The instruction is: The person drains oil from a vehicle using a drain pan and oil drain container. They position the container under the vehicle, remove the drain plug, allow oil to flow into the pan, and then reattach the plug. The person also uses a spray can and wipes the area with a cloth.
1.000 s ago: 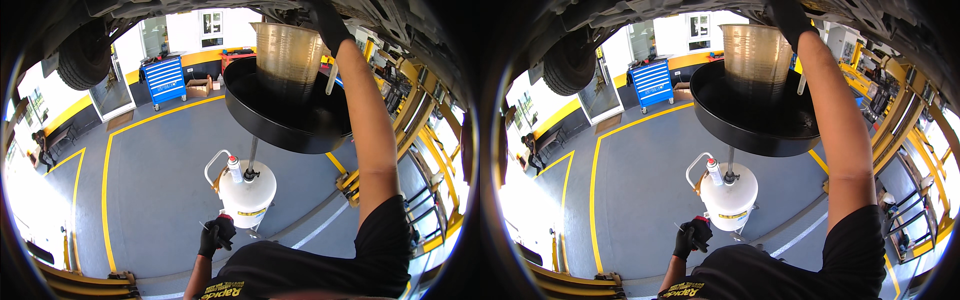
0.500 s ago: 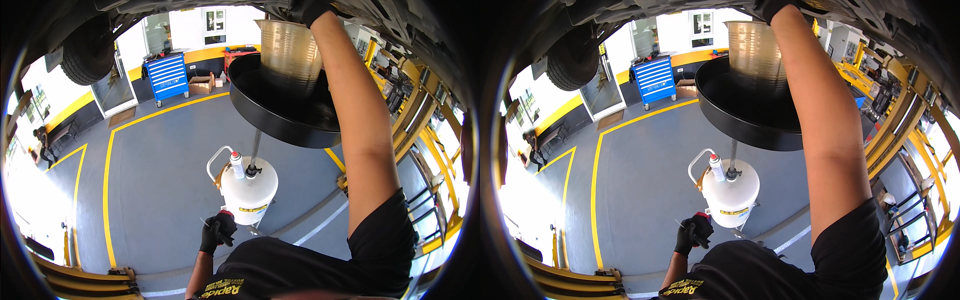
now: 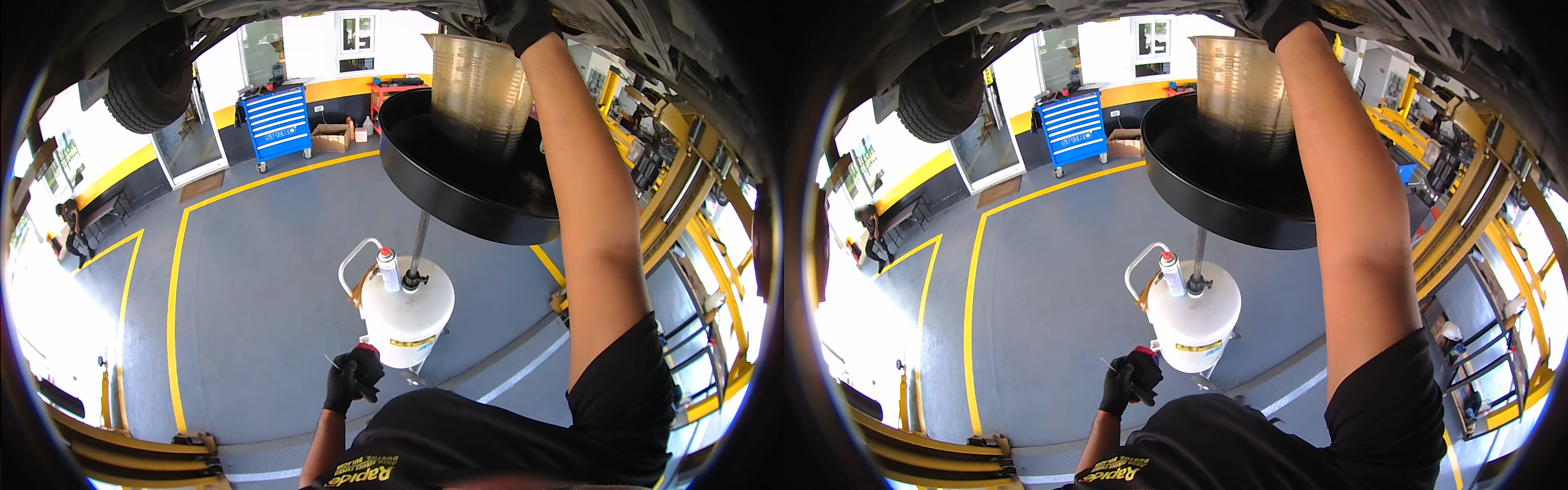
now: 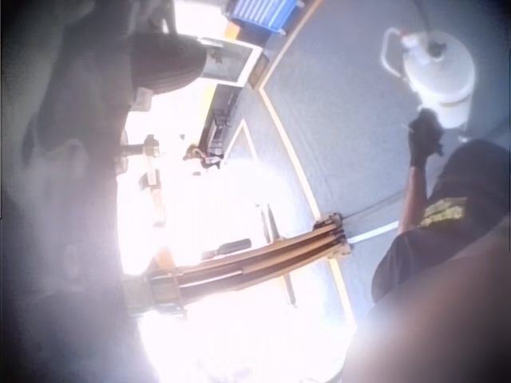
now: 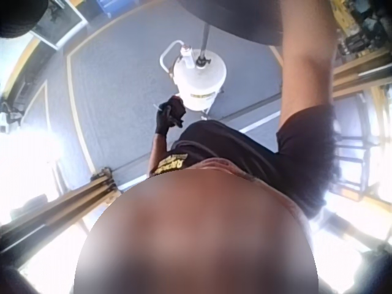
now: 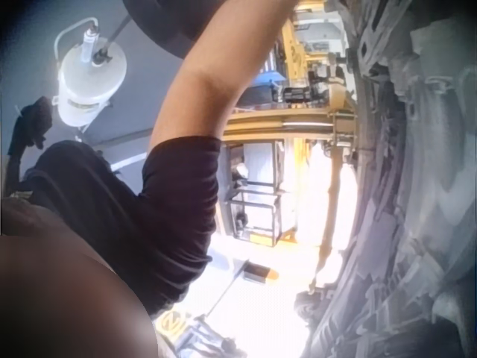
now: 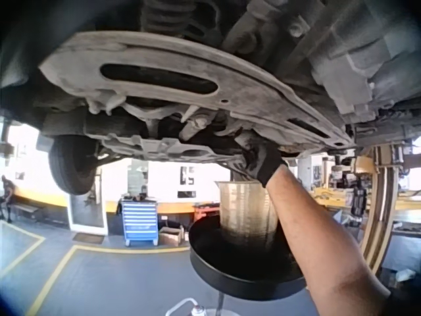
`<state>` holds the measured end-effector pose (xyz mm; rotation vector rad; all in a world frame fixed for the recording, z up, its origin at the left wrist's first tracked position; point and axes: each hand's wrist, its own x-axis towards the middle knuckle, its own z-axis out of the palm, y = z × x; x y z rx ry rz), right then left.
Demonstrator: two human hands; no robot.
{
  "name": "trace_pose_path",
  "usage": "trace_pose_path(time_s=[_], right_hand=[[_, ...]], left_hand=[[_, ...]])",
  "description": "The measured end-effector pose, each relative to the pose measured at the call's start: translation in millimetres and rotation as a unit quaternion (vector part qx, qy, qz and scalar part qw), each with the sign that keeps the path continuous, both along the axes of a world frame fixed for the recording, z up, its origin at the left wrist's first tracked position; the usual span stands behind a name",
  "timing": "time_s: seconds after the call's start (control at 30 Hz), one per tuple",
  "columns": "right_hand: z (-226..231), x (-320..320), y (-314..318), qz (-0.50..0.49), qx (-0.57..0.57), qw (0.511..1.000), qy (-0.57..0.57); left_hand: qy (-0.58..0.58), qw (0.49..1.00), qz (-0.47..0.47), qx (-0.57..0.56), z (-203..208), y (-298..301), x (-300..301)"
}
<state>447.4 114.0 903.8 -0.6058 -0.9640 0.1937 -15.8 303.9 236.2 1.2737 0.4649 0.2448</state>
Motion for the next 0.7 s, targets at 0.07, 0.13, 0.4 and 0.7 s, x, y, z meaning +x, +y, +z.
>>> trace_pose_path(time_s=[0.07, 0.13, 0.4, 0.7], right_hand=[[4.9, -1.3, -21.2, -0.022, 0.004, 1.0, -0.006], [3.9, 4.2, -25.6, -0.037, 0.014, 0.999, 0.003], [1.3, -7.4, -10.0, -0.024, 0.007, 1.0, 0.001], [3.1, -0.1, -17.9, -0.002, -0.028, 0.999, -0.035]], left_hand=[[-0.018, 1.0, -0.003, -0.018, -14.5, -1.9, 6.4], [-0.014, 1.0, 0.0, -0.02, -17.1, -2.2, 6.7], [0.007, 1.0, 0.018, -0.003, -8.0, -3.1, -4.5], [0.007, 1.0, 0.007, -0.028, -30.9, 3.1, -0.4]])
